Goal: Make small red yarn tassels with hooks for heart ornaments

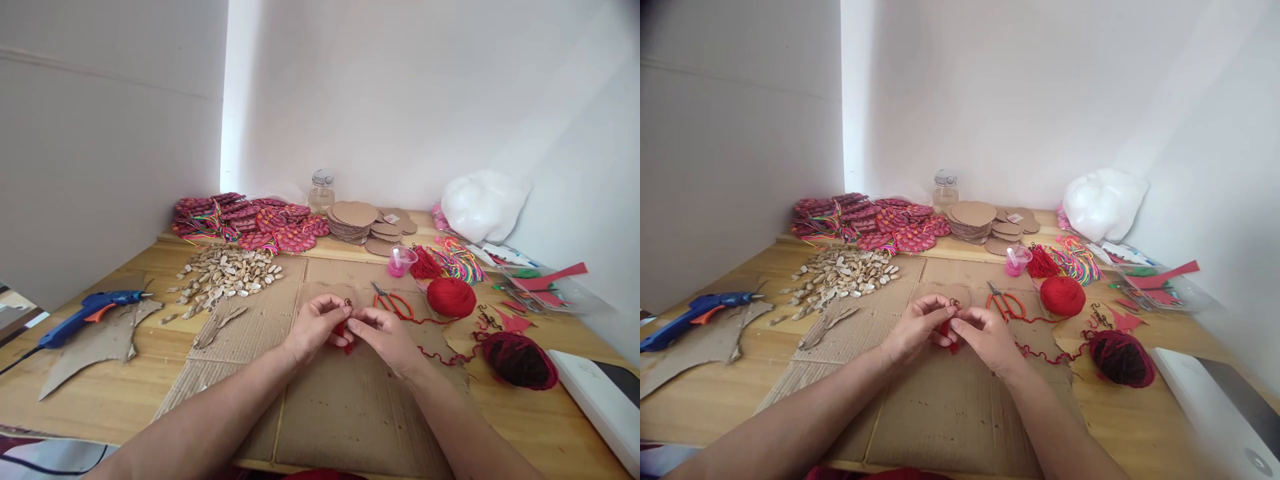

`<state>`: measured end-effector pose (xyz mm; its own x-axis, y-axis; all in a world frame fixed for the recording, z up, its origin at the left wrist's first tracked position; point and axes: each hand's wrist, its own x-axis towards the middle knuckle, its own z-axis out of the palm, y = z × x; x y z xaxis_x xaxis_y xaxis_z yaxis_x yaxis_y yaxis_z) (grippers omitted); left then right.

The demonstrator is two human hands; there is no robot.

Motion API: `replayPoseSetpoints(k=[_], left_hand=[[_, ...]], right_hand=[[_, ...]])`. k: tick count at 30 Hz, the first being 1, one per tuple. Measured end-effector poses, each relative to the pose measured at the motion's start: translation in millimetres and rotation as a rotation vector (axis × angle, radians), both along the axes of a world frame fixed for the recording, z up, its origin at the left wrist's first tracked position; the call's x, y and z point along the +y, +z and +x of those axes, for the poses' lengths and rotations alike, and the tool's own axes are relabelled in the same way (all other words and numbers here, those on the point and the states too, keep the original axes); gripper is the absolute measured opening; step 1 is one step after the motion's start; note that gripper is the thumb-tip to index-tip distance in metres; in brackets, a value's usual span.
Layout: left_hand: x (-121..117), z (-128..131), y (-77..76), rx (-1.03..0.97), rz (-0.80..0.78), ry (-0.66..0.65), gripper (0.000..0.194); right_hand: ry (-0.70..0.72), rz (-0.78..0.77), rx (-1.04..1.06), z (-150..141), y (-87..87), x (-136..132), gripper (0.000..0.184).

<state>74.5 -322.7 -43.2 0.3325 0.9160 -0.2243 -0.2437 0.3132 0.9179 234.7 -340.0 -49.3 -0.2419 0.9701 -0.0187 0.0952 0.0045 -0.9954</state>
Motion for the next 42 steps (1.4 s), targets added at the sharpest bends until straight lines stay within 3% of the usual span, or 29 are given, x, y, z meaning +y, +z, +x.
replayPoseSetpoints(k=[9,34,37,42], left_hand=[[-6,2,0.7,0.039,0.054,-0.01,0.039],[-6,2,-1.0,-0.004,0.119,-0.019,0.039],[-3,1,-2.1,-0.052,0.081,-0.006,0.04],[4,1,-3.0,-0.06,-0.068,-0.005,0.023]], right_hand=[[-0.011,-0.084,0.15,-4,-2.1,-1,0.031],[-0.103,-0.106,0.222,-9,-6.0,-2,0.029],[-0.183,-0.11,0.238,-8,-5.9,0,0.027],[-0.26,-0.086,0.22,-4,-7.4,4,0.027]])
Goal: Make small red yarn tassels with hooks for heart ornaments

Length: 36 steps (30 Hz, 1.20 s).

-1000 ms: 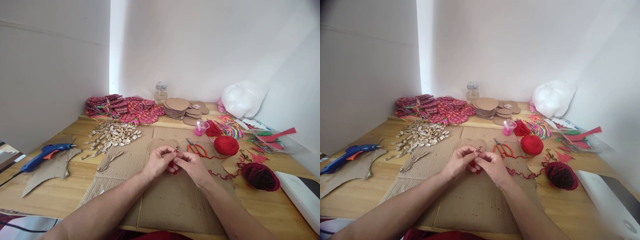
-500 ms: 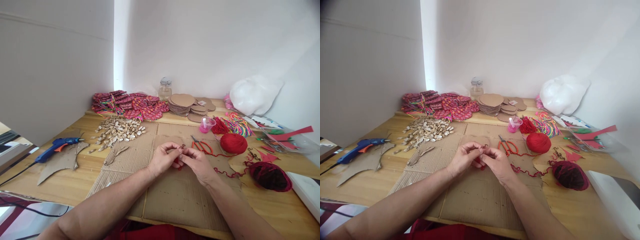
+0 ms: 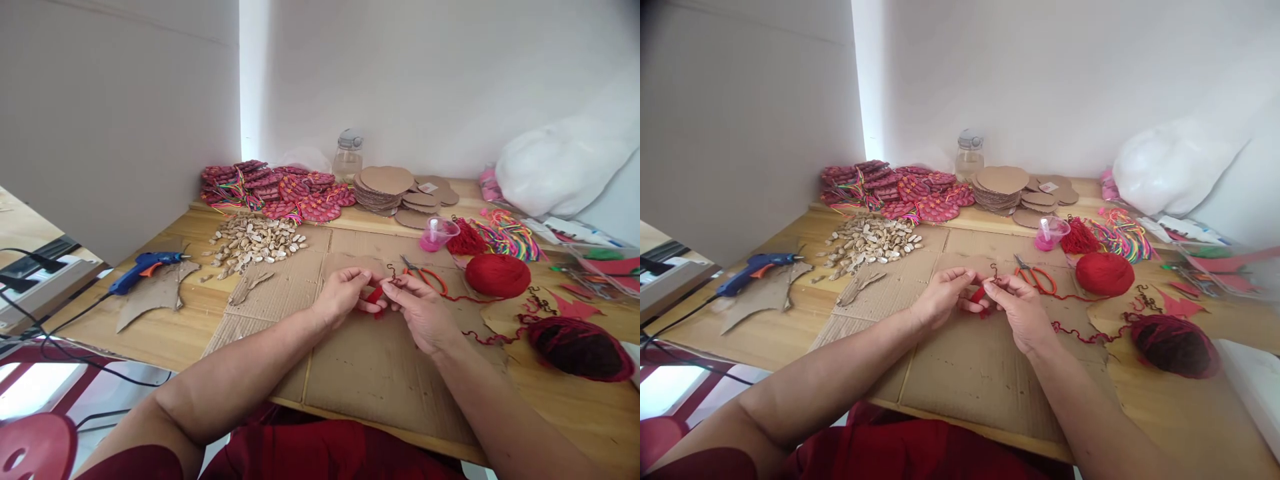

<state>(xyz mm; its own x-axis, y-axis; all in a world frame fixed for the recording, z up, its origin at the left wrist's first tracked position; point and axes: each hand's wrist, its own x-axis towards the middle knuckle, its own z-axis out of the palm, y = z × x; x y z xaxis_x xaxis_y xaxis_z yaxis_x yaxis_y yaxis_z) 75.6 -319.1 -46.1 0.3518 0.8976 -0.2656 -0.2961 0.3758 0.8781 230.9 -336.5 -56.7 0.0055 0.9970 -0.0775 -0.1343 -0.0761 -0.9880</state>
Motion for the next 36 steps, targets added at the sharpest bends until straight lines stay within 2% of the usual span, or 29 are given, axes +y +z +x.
replayPoseSetpoints(k=[5,12,20,25,29,33,36], left_hand=[[0.8,0.7,0.7,-0.001,-0.049,-0.007,0.017],[1.3,-1.5,-2.1,0.013,-0.017,-0.061,0.018],[0.5,-0.8,-0.1,-0.022,-0.051,-0.046,0.017],[-0.8,0.2,0.0,-0.047,-0.071,-0.043,0.014],[-0.9,0.3,0.3,-0.042,-0.075,-0.057,0.011],[0.0,-0.6,0.4,-0.021,-0.058,-0.051,0.011],[-0.1,-1.1,1.0,-0.004,-0.042,-0.055,0.012]], right_hand=[[-0.005,0.027,-0.041,2.6,-1.2,1.2,0.025],[-0.016,0.079,-0.091,4.1,-2.1,2.9,0.025],[0.011,0.311,-0.487,5.4,0.8,0.7,0.023],[0.014,0.37,-0.598,2.3,3.7,-2.8,0.022],[0.036,0.311,-0.5,3.4,1.4,-1.1,0.023],[0.047,0.149,-0.218,5.2,-1.0,1.1,0.024],[0.017,0.09,-0.065,6.7,-0.7,2.4,0.024]])
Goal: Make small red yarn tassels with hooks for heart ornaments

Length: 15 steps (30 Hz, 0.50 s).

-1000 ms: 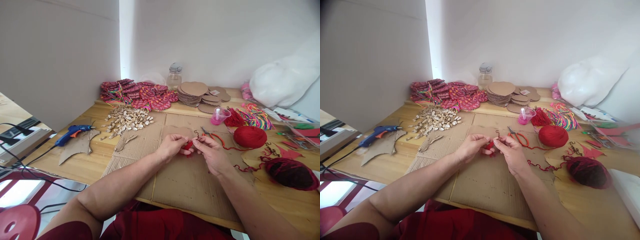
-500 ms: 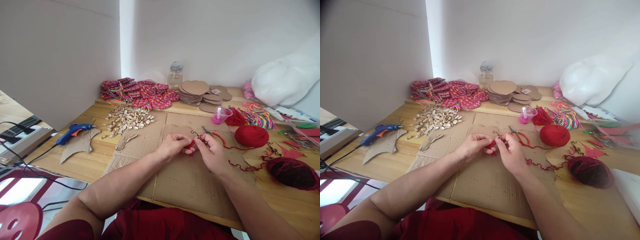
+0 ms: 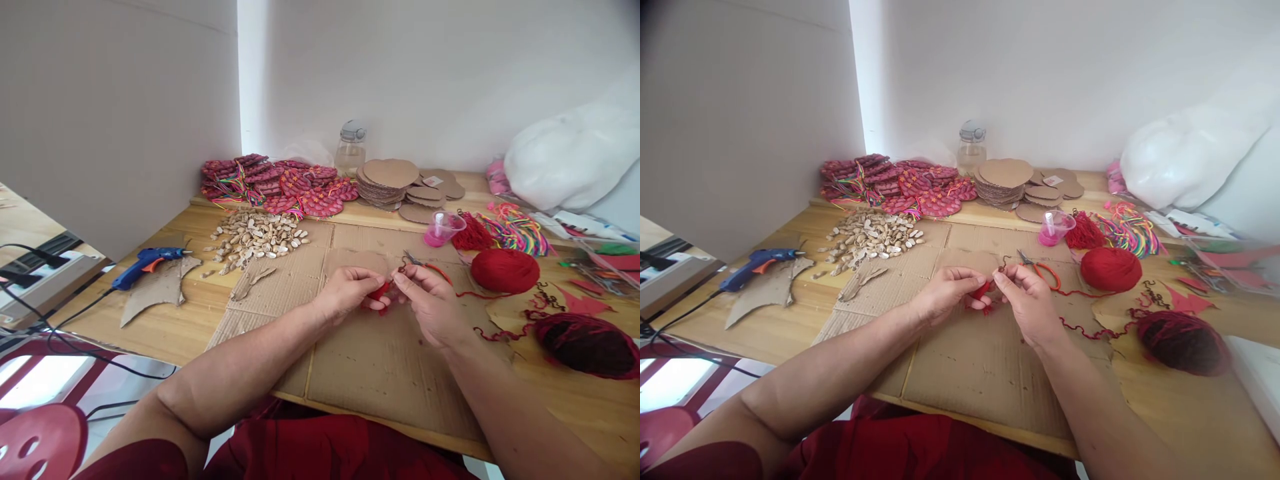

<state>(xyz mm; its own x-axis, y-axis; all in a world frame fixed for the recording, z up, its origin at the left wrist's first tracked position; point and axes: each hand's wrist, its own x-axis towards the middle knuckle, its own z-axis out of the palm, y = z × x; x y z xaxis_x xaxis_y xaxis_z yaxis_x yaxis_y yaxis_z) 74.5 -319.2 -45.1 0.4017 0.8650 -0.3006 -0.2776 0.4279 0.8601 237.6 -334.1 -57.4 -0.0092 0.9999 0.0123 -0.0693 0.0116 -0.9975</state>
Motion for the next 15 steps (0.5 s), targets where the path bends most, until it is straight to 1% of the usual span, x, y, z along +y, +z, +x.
replayPoseSetpoints(k=[6,8,12,15], left_hand=[[-1,0,0.5,0.012,0.031,0.007,0.01],[-2,0,-0.2,0.023,0.058,-0.006,0.013],[-3,-1,0.5,0.106,0.179,-0.062,0.022],[-5,-1,4.8,0.195,0.256,-0.074,0.021]], right_hand=[[-0.07,-0.032,0.207,1,8.9,1,0.026],[-0.08,-0.036,0.248,2,12.0,0,0.027],[-0.078,-0.071,0.291,2,14.0,0,0.027],[-0.082,-0.095,0.312,2,13.2,0,0.028]])
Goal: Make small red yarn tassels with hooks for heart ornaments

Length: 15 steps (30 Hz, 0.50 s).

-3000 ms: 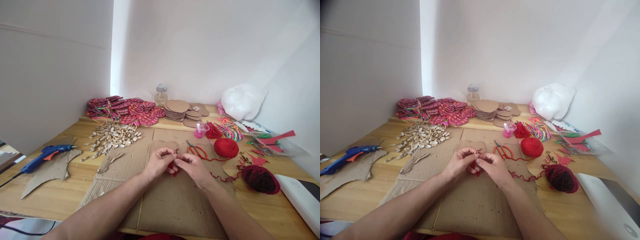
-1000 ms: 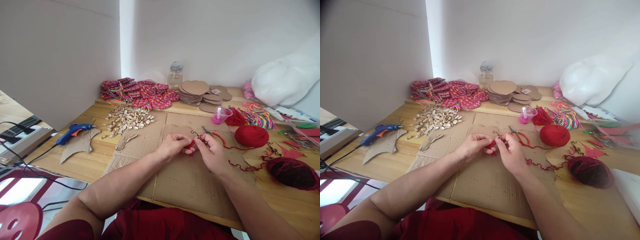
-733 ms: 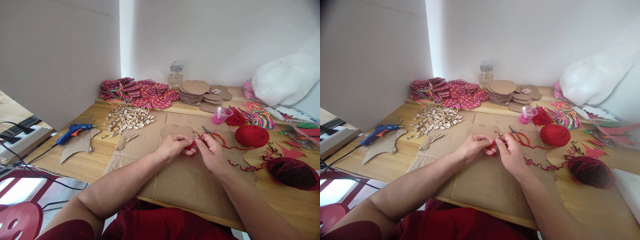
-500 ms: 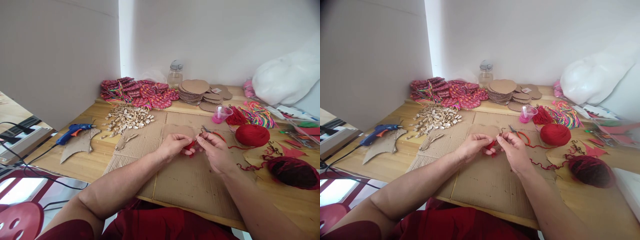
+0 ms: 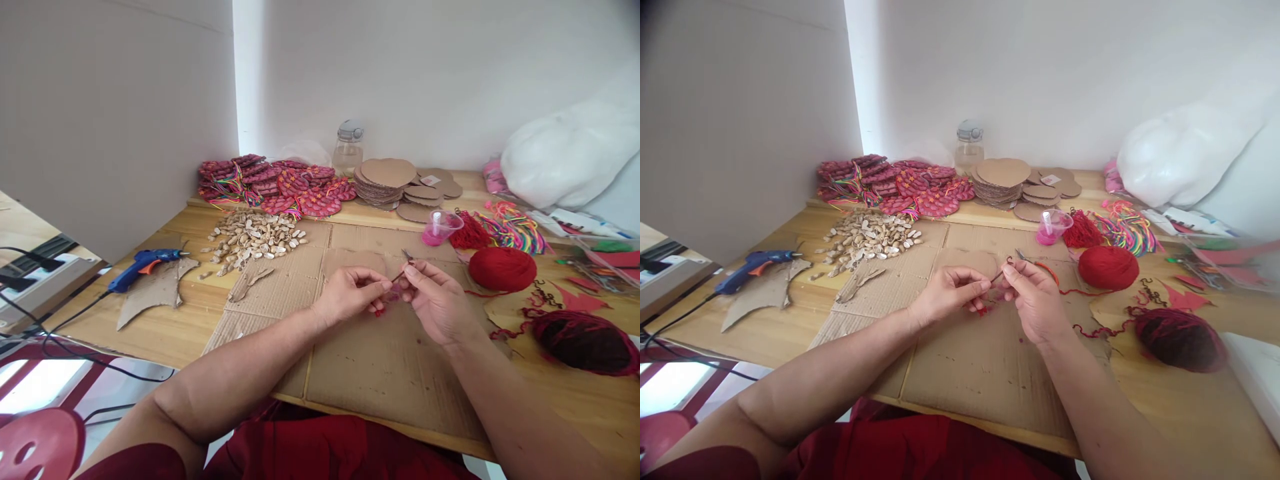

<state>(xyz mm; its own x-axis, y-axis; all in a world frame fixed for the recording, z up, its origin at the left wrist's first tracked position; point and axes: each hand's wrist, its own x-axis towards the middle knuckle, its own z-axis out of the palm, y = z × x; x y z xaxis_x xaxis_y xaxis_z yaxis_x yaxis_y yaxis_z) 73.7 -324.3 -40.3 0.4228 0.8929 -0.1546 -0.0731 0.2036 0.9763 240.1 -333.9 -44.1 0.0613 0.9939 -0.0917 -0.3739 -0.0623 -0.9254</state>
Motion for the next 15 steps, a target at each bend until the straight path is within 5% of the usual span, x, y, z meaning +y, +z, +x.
replayPoseSetpoints(k=[7,15], left_hand=[[-5,1,9.5,0.073,-0.059,-0.042,0.012],[-5,-1,-0.7,0.027,-0.038,-0.076,0.024]], right_hand=[[-0.039,-0.017,0.012,4,2.7,2,0.028],[0.005,0.007,-0.048,4,2.8,1,0.024]])
